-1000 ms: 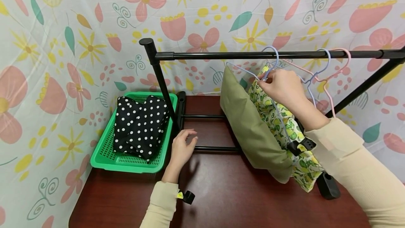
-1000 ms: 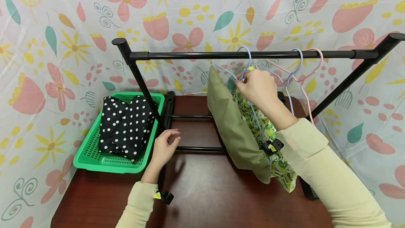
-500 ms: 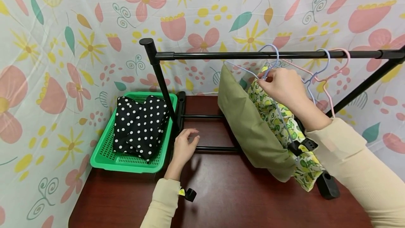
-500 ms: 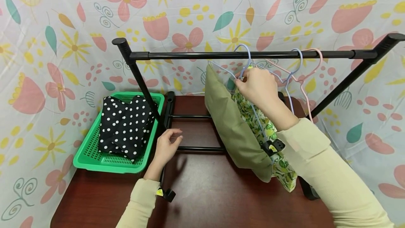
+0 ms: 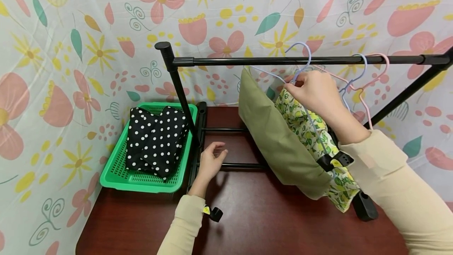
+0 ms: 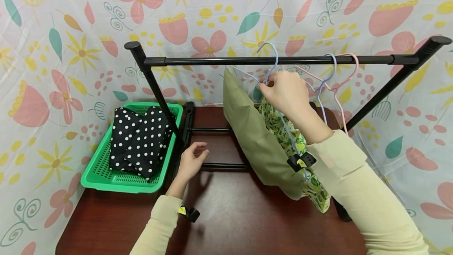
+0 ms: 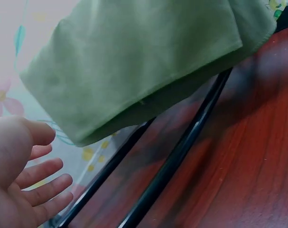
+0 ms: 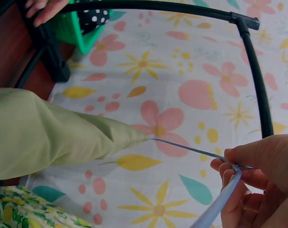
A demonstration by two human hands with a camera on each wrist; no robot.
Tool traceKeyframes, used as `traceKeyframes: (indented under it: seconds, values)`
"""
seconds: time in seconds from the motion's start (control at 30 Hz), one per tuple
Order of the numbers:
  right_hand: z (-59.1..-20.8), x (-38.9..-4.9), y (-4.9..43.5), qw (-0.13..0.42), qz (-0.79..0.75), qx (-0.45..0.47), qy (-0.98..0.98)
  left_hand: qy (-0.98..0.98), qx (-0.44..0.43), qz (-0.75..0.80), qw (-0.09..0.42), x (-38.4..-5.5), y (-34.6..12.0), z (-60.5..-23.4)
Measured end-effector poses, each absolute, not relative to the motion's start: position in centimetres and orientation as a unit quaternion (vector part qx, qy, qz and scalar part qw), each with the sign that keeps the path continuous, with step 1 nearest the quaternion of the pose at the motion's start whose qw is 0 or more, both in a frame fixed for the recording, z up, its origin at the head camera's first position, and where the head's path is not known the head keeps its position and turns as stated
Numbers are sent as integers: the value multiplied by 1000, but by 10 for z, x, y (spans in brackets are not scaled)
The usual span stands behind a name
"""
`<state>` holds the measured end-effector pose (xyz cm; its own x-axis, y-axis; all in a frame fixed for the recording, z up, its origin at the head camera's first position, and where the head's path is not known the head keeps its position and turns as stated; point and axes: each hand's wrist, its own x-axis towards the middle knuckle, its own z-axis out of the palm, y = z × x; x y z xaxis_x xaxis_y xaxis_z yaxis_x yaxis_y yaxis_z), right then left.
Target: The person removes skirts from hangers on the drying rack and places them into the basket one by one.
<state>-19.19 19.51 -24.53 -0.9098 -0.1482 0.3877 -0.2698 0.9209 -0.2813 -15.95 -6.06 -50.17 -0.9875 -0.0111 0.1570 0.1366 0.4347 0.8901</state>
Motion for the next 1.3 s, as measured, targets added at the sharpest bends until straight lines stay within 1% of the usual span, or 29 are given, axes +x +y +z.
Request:
traceKeyframes:
  seconds: [0.13, 0.4, 0.63, 0.93, 1.07, 1.17, 1.3]
  values:
    - [-242, -192, 192, 185, 172, 110, -961, -836, -30, -546, 48, -161, -53, -506]
    - [-238, -188, 187, 185, 175, 116, -960, -821, -27, -569, 46, -164, -41, -515]
    - [-237, -186, 183, 191, 174, 125, -958, -807, -16, -590, 20, -168, -32, -518]
    - [-235, -181, 177, 186, 184, 126, -957, -723, 52, -689, 3, -174, -18, -517]
    - [-235, -178, 174, 192, 184, 131, -955, -676, 65, -734, -4, -176, -14, -519]
    - [-233, -177, 171, 196, 187, 136, -953, -641, 72, -764, -23, -177, -13, -520]
    - [-231, -176, 168, 195, 191, 142, -951, -602, 82, -791, -71, -176, -14, -517]
